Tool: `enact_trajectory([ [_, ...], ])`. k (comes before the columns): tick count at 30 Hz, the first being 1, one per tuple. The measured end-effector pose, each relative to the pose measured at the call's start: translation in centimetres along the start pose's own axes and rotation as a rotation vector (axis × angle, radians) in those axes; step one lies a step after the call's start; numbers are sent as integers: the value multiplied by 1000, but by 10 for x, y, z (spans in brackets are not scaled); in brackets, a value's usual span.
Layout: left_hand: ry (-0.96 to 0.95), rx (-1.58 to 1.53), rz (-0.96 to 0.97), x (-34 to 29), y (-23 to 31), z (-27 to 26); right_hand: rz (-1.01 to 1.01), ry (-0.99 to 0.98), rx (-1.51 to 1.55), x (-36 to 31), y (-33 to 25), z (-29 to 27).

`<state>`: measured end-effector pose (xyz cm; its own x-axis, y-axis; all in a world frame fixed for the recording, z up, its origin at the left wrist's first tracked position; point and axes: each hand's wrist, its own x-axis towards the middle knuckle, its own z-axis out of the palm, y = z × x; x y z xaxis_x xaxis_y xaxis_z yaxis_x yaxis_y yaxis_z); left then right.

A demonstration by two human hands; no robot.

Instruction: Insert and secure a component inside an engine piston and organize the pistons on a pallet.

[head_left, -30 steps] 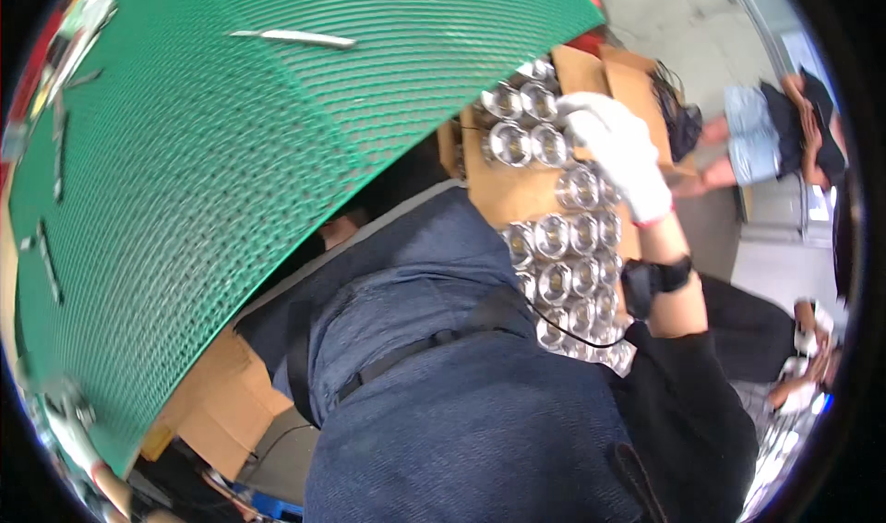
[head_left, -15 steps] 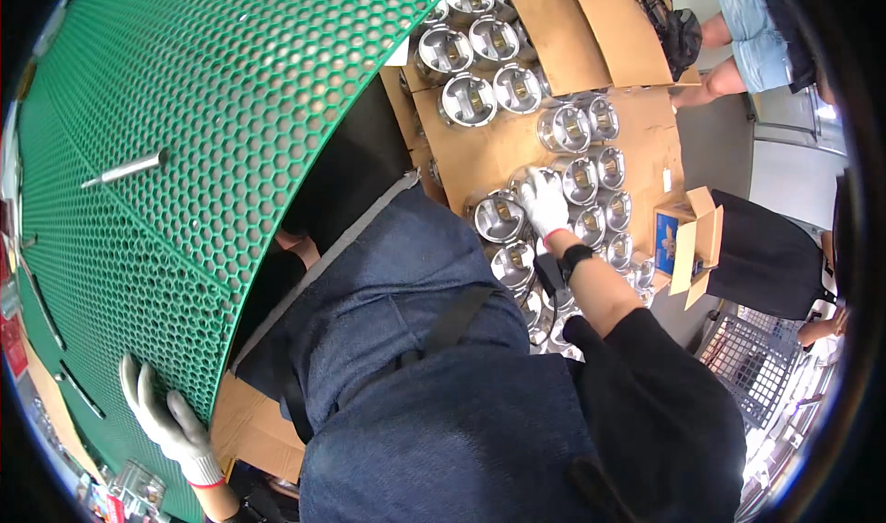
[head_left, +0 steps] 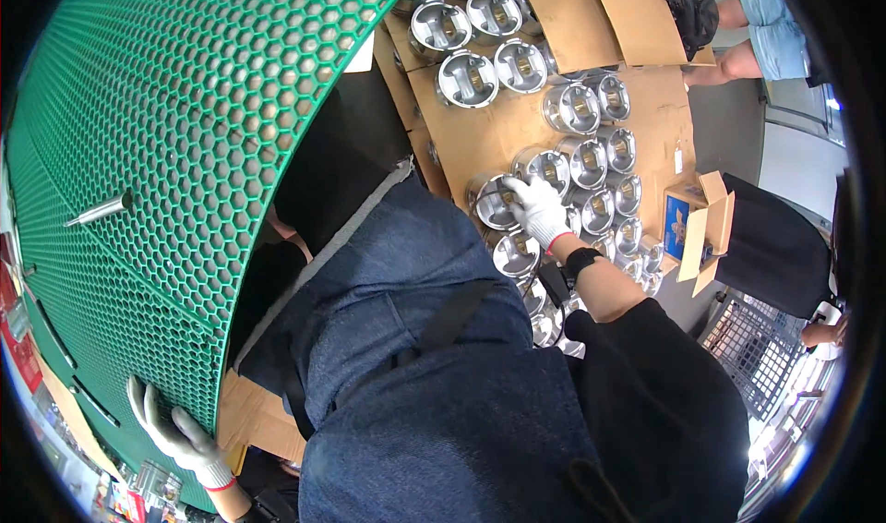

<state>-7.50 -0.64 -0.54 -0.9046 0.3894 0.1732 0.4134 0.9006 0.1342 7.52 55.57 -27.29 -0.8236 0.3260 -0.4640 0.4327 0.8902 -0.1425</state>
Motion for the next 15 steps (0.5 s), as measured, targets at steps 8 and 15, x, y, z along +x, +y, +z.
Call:
enact_trajectory([
  [8, -7, 30, -28, 1, 7, 2, -142, -96, -33, 18, 8, -3],
  [15, 22, 41, 21, -3, -7, 2, -129, -987, 25, -81, 75, -36],
])
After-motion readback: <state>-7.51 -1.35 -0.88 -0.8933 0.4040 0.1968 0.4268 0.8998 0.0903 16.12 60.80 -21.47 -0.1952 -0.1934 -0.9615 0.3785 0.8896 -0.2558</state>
